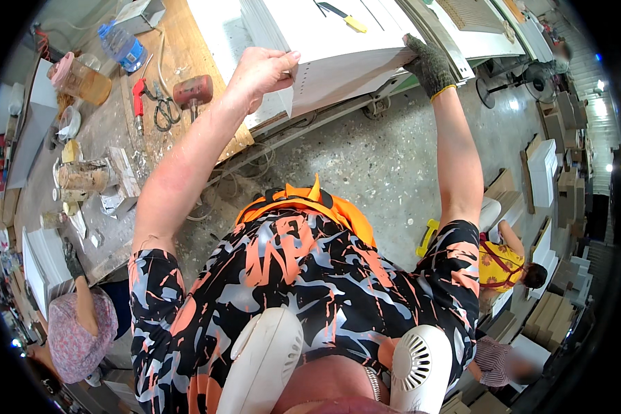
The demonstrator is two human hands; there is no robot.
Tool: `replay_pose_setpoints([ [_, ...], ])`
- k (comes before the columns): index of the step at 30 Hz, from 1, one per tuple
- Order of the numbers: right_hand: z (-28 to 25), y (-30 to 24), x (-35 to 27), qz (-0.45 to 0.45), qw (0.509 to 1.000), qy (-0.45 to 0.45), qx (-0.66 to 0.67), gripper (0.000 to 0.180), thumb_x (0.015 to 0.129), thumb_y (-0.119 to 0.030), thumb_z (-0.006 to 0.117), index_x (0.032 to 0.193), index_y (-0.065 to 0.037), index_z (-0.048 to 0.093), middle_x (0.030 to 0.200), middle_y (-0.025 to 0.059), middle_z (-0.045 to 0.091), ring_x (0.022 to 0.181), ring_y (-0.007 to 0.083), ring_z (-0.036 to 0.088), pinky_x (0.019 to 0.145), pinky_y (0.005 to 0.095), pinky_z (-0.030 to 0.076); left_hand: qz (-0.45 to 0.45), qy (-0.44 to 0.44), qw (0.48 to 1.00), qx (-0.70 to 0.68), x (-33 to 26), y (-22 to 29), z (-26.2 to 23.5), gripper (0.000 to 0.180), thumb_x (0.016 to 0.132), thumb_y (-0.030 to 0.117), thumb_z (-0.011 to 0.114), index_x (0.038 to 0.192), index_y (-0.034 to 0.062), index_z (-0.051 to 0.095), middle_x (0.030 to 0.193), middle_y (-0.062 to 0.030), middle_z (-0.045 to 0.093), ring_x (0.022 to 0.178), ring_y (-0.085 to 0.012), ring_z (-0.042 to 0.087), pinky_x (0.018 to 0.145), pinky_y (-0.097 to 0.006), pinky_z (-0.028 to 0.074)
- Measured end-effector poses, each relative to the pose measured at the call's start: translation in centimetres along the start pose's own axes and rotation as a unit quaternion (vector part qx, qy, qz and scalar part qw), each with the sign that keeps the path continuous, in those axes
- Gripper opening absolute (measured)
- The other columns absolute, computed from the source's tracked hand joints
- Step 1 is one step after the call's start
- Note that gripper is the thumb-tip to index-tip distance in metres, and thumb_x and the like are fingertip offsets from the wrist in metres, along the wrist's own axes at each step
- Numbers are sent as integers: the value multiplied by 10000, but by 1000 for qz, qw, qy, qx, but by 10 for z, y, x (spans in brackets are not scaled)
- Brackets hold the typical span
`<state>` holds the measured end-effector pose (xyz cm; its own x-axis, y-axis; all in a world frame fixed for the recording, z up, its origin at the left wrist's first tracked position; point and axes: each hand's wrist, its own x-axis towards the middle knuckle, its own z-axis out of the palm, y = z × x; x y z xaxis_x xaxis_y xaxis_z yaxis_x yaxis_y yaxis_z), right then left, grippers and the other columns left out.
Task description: The person assembles a white wooden cabinet by aligning panels and hammering them together with a rubber mallet while using a utility knife on the surface.
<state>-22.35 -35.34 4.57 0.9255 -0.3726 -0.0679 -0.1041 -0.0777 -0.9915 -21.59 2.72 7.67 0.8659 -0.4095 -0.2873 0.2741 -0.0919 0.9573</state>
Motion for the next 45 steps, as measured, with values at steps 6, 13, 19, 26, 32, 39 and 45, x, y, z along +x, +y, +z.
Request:
replay_pose_setpoints([
  [6,0,-2,-2,-9,1000,-5,5,604,766,-226,864,1185,101,575,1214,209,585,1132,310,568,914,453,562,-20,-19,1000,9,1,5,-1,386,986,235,630,1214,-77,630,1191,-172,664,1090,-242,654,997,-351,528],
  [13,10,-12,-17,19,998,25,61,460,789,-216,847,1117,44,656,1122,155,633,1048,257,604,877,398,578,-22,-14,1000,10,-2,5,0,368,996,211,610,1225,-78,622,1200,-176,661,1106,-246,650,1011,-356,523],
  [19,8,-10,-11,-54,992,-11,-116,448,807,-227,831,1136,32,669,1088,157,642,1025,248,614,872,393,575,-15,-4,1000,-1,-1,1,-4,372,982,213,630,1213,-78,631,1154,-161,662,1022,-200,657,972,-327,548],
  [26,12,4,-8,-13,1000,17,7,498,840,-315,784,1237,-44,655,1063,101,668,964,215,635,864,363,546,-3,-17,1000,-21,-10,-12,-12,499,963,302,665,1325,-27,575,1256,-151,636,1108,-206,628,1036,-326,494],
  [32,15,14,-34,51,981,76,168,343,906,-295,717,1124,-44,631,1024,62,612,939,208,613,843,351,528,19,43,998,36,-9,-87,-33,709,919,283,707,1448,-74,399,1422,-266,502,1321,-322,510,1092,-390,430],
  [39,23,47,-44,9,994,17,107,339,872,-52,715,1191,4,617,1053,50,654,838,142,613,713,263,515,62,75,986,139,-5,-148,-2,916,812,344,809,1500,-27,332,1506,-237,415,1365,-341,457,1121,-412,399],
  [45,16,59,-32,4,1000,-6,15,369,844,-41,709,1196,12,611,992,54,668,765,123,601,620,258,481,176,156,959,161,4,-161,36,902,816,419,782,1490,-11,363,1364,-243,565,1256,-347,568,1055,-401,451],
])
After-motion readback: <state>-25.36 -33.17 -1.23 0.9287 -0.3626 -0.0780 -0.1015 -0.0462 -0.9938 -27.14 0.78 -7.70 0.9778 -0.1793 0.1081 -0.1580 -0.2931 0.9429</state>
